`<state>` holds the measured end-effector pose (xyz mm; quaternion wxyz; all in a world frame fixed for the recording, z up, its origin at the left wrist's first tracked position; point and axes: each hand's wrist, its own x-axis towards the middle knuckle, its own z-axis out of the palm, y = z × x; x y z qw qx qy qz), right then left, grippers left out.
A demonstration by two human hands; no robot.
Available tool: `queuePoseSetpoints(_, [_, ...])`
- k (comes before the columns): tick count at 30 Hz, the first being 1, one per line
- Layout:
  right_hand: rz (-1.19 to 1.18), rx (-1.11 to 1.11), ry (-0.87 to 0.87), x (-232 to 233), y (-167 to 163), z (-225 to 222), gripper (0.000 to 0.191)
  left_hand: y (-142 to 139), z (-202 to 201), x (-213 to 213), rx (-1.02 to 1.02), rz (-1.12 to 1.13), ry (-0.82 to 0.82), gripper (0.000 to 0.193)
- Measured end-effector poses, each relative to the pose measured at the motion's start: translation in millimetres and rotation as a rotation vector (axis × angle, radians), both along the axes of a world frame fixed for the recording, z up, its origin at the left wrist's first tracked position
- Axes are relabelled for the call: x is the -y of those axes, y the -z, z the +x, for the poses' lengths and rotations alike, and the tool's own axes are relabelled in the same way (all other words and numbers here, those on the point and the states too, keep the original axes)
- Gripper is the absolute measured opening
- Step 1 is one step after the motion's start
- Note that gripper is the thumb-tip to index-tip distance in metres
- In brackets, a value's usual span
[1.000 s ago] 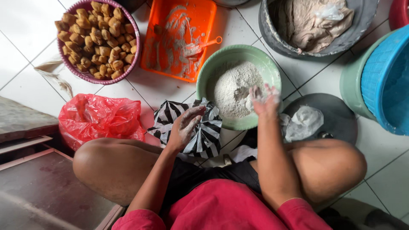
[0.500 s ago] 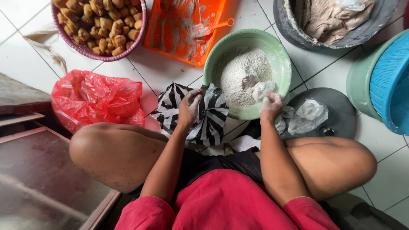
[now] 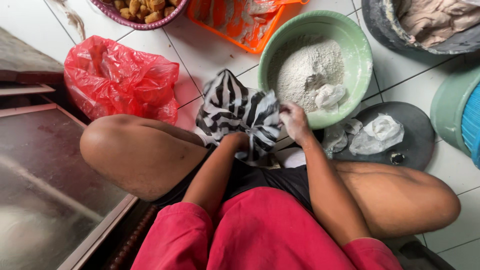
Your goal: The person sits on the floor and uses a white cloth to scoop flour from a green basin. They rub the cloth in the flour, then coat fried dough pieces with flour and place the coated pieces into a nearby basket.
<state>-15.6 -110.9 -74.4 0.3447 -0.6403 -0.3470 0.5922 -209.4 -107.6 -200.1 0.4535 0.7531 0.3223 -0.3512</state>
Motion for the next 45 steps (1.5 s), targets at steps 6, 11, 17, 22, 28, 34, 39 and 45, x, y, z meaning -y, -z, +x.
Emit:
queuePoseSetpoints(6, [0.253,0.577,-0.418,21,-2,-55,0.060,-1,36,1,-0.005,0.057,-0.044,0.024])
queuePoseSetpoints(11, [0.173,0.623,-0.208,25,-4,-64,0.047,-3,17,6,-0.092,0.070,0.062,0.024])
queuePoseSetpoints(17, [0.207,0.093,-0.201,20,-38,-64,0.025,-3,5,-23,-0.106,0.466,0.009,0.023])
queuePoseSetpoints(22, [0.257,-0.028,-0.165,-16,-28,-5,0.035,-5,-35,-66,-0.089,0.784,-0.083,0.023])
queuePoseSetpoints(28, [-0.272,1.046,-0.003,-3,25,111,0.061,-9,-65,-75,-0.106,0.532,0.002,0.023])
queuePoseSetpoints(34, [-0.097,1.271,-0.186,21,54,123,0.065,-77,-41,-77,-0.080,0.411,-0.014,0.023])
queuePoseSetpoints(39, [0.040,0.967,0.156,13,42,125,0.021,-171,-26,-68,0.196,0.343,-0.216,0.035])
queuePoseSetpoints(45, [0.221,0.273,0.417,0,15,125,0.014,-134,91,-74,0.727,-0.653,-0.662,0.055])
